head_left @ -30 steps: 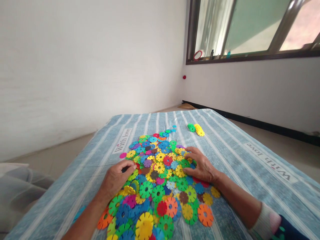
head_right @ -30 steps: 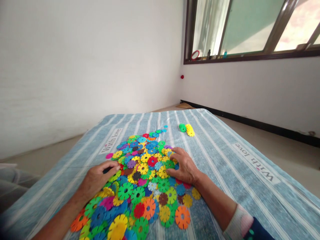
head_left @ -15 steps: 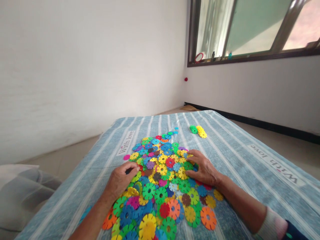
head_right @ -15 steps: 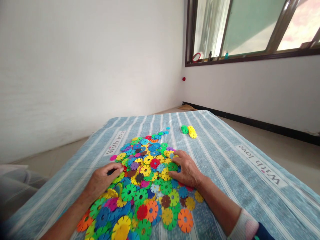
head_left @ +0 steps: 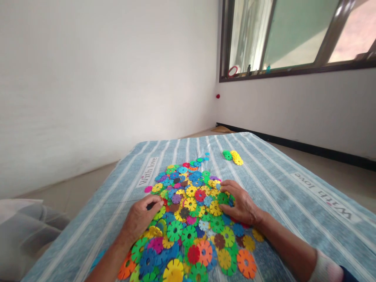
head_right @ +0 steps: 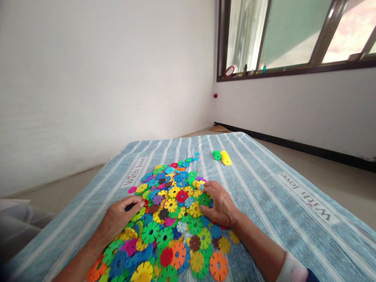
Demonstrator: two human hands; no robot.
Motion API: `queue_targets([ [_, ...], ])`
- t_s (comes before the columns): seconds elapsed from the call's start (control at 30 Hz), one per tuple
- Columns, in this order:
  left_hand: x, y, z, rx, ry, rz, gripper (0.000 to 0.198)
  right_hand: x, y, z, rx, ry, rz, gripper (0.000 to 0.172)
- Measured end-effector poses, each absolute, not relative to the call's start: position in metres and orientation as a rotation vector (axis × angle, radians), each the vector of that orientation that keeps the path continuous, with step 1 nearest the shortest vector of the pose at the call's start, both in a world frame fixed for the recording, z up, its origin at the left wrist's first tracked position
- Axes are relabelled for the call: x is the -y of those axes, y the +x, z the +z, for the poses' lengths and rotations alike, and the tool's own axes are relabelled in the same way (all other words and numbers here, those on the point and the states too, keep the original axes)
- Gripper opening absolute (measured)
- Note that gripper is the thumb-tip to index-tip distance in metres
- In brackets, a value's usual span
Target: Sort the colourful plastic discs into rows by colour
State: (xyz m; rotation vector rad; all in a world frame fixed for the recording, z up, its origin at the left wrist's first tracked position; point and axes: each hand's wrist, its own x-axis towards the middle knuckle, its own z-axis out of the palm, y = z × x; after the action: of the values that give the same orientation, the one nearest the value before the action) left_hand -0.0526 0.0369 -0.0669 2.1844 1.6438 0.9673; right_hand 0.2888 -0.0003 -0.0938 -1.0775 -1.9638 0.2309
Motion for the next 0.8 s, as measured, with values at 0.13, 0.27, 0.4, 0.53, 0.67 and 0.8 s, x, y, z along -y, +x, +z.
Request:
queue_targets([
  [0.13, -0.039, -0.054, -0.067, -1.649, 2.174, 0.984, 0.029, -0.001, 0.292, -0.089, 1.906, -1.110, 0.224, 0.033],
  [0.27, -0.041, -0.056, -0.068, -1.656, 2.170, 0.987, 0.029, -0.009, 0.305, -0.083, 1.839, -1.146, 0.170, 0.028],
  [0.4, -0.041, -0.060, -0.072, -1.649, 2.188, 0.993, 0.029, -0.038, 0.328, -0.078, 1.801, -1.242, 0.031, 0.024],
  [0.53, -0.043, -0.063, -0.076, -1.656, 2.196, 1.011, 0.028, -0.085, 0.351, -0.075, 1.867, -1.471, -0.197, 0.022],
  [0.67, -0.045, -0.064, -0.078, -1.649, 2.193, 1.021, 0.028, -0.132, 0.359, -0.075, 1.862, -1.567, -0.252, 0.022],
  [0.8, -0.045, -0.063, -0.077, -1.659, 2.184, 1.048, 0.029, -0.161, 0.357, -0.081, 1.837, -1.649, -0.268, 0.018],
])
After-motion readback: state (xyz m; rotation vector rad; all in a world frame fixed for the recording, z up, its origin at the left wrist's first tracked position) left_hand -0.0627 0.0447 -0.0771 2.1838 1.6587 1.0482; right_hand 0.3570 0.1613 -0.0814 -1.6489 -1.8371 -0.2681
